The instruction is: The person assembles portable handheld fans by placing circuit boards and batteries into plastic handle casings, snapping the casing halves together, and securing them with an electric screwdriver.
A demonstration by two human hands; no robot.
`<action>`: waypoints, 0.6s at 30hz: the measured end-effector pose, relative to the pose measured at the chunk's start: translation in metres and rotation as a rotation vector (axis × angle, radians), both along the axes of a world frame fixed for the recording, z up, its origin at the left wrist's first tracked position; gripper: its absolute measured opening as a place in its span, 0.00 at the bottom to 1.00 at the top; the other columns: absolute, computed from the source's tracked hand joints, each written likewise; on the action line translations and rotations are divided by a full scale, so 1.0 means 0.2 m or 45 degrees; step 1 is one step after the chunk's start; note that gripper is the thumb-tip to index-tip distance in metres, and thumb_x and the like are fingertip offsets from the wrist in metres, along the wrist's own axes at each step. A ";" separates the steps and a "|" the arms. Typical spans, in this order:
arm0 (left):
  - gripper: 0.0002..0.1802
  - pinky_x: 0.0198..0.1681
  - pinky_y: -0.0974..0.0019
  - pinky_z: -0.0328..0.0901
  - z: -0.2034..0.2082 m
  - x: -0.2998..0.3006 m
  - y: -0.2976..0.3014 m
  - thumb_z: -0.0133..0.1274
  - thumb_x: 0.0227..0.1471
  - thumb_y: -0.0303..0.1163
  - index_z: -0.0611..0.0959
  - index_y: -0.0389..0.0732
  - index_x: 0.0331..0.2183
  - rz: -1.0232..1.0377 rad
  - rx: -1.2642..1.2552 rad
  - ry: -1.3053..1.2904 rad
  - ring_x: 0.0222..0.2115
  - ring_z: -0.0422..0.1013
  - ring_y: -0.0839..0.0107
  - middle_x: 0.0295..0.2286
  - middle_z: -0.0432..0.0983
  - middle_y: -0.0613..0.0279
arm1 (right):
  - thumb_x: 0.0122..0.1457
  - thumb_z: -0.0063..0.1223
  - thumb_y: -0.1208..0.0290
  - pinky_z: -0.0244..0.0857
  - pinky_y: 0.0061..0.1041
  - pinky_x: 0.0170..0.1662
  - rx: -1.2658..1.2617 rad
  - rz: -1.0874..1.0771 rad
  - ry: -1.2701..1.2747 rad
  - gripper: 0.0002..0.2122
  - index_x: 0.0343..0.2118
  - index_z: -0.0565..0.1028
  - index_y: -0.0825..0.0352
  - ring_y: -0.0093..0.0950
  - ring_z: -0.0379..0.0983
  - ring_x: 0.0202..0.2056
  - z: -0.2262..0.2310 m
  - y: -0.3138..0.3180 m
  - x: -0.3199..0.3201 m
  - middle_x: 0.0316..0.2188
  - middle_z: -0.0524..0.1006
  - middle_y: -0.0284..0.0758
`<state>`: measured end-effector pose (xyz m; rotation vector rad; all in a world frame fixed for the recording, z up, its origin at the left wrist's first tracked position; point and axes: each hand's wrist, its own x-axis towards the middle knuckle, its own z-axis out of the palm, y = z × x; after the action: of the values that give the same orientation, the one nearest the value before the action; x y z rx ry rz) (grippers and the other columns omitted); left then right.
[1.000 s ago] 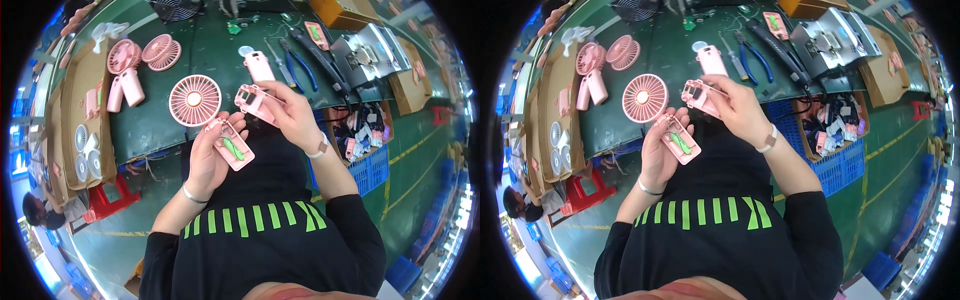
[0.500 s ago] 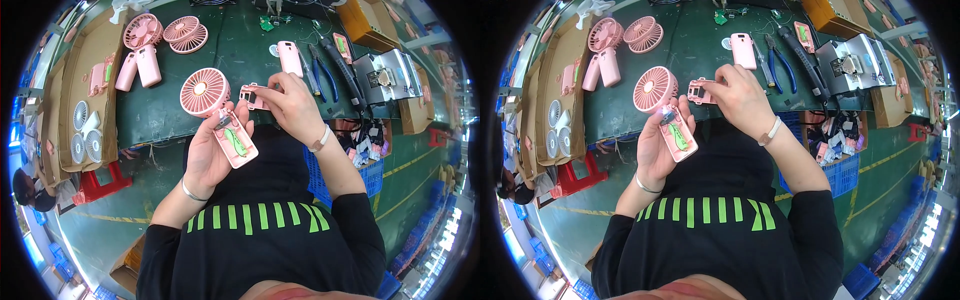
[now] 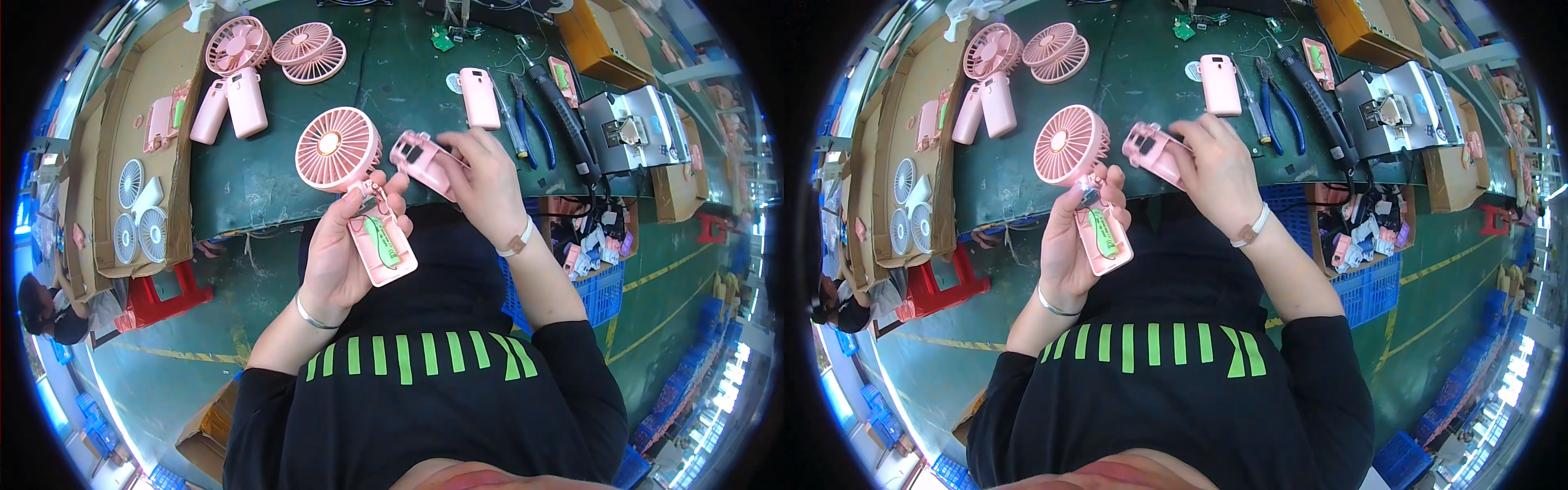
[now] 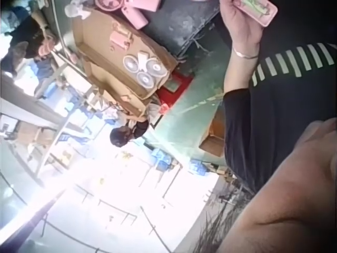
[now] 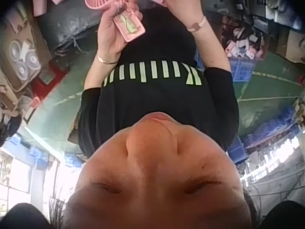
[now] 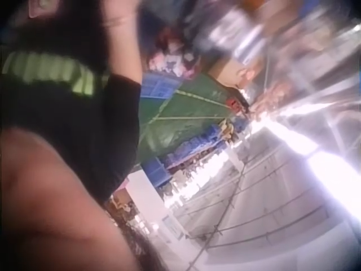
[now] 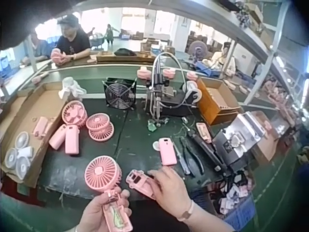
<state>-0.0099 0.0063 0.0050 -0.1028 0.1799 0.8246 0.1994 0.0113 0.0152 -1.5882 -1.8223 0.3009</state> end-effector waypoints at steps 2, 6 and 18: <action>0.17 0.44 0.61 0.70 0.01 0.00 -0.01 0.43 0.61 0.35 0.71 0.37 0.48 0.061 0.125 0.225 0.40 0.73 0.68 0.47 0.71 0.49 | 0.57 0.52 0.78 0.64 0.21 0.30 -0.159 -0.082 0.496 0.09 0.40 0.74 0.73 0.25 0.70 0.26 -0.01 -0.01 -0.02 0.28 0.73 0.34; 0.16 0.45 0.62 0.69 0.02 0.01 -0.03 0.41 0.61 0.33 0.69 0.36 0.48 0.207 0.373 0.579 0.40 0.72 0.68 0.47 0.71 0.46 | 0.63 0.45 0.72 0.64 0.15 0.26 -0.532 -0.040 1.713 0.09 0.41 0.72 0.71 0.20 0.72 0.24 0.06 -0.10 -0.04 0.27 0.74 0.32; 0.14 0.58 0.54 0.59 -0.02 0.08 0.00 0.38 0.62 0.32 0.68 0.36 0.47 0.210 0.398 0.704 0.55 0.62 0.51 0.52 0.64 0.39 | 0.46 0.52 0.84 0.64 0.34 0.37 0.249 -0.034 -0.005 0.09 0.32 0.77 0.68 0.37 0.68 0.34 0.05 -0.03 -0.04 0.28 0.70 0.37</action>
<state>0.0059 0.0068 0.0012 0.4146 0.5647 1.0229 0.1918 0.0048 0.0253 -1.4766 -1.7737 0.1034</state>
